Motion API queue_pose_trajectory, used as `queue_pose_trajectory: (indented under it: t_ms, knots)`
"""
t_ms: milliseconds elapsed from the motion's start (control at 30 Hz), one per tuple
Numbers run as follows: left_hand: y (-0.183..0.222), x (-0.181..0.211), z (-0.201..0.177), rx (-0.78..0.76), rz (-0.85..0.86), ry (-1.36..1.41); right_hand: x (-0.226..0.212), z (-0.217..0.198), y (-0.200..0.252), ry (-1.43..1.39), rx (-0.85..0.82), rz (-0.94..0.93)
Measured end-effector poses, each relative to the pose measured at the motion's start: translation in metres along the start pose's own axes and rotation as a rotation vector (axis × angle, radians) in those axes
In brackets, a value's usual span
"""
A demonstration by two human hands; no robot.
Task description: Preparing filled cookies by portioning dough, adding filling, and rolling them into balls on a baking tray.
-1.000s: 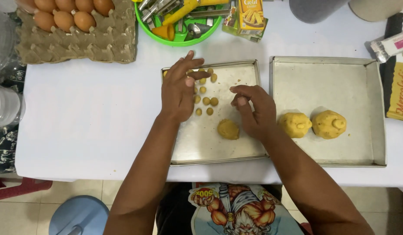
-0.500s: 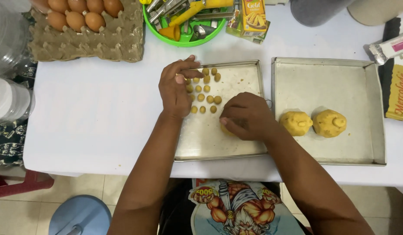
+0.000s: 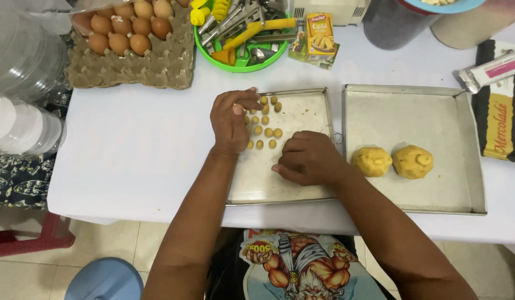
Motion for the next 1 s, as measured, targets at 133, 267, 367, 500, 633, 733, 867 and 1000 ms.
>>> queue_pose_trajectory:
  t_ms: [133, 267, 367, 500, 633, 733, 867, 1000]
  knots:
    - [-0.005, 0.011, -0.003, -0.023, 0.015, 0.014, -0.001, 0.001, 0.001, 0.032, 0.031, -0.005]
    - [-0.007, 0.013, -0.004, 0.023, -0.007, 0.077, 0.000, 0.002, 0.001, 0.058, 0.064, -0.004]
    - [-0.008, 0.013, -0.005, 0.051, -0.052, 0.133, -0.001, 0.000, -0.002, 0.068, 0.083, -0.009]
    - [-0.004, 0.007, -0.010, 0.069, -0.088, 0.185, -0.001, 0.002, -0.002, 0.086, 0.124, -0.015]
    - [-0.003, 0.006, -0.010, 0.116, -0.107, 0.258, -0.003, 0.001, -0.006, 0.111, 0.102, -0.018]
    - [-0.001, 0.004, -0.011, 0.166, -0.123, 0.301, -0.001, 0.002, -0.005, 0.095, 0.090, -0.009]
    - [0.001, 0.000, -0.013, 0.206, -0.143, 0.367, 0.001, 0.003, -0.003, 0.111, 0.088, -0.005]
    - [-0.004, 0.004, -0.015, 0.274, -0.209, 0.374, 0.000, 0.002, -0.004, 0.095, 0.129, 0.013]
Point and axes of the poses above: each hand's wrist, its own y-axis away from the middle knuckle, its own z-axis out of the palm, x = y × z, the point moved 2 cm from there along -y, towards the middle knuckle, and after that the axes turned 1 degree about y, right-handed, at the moved point
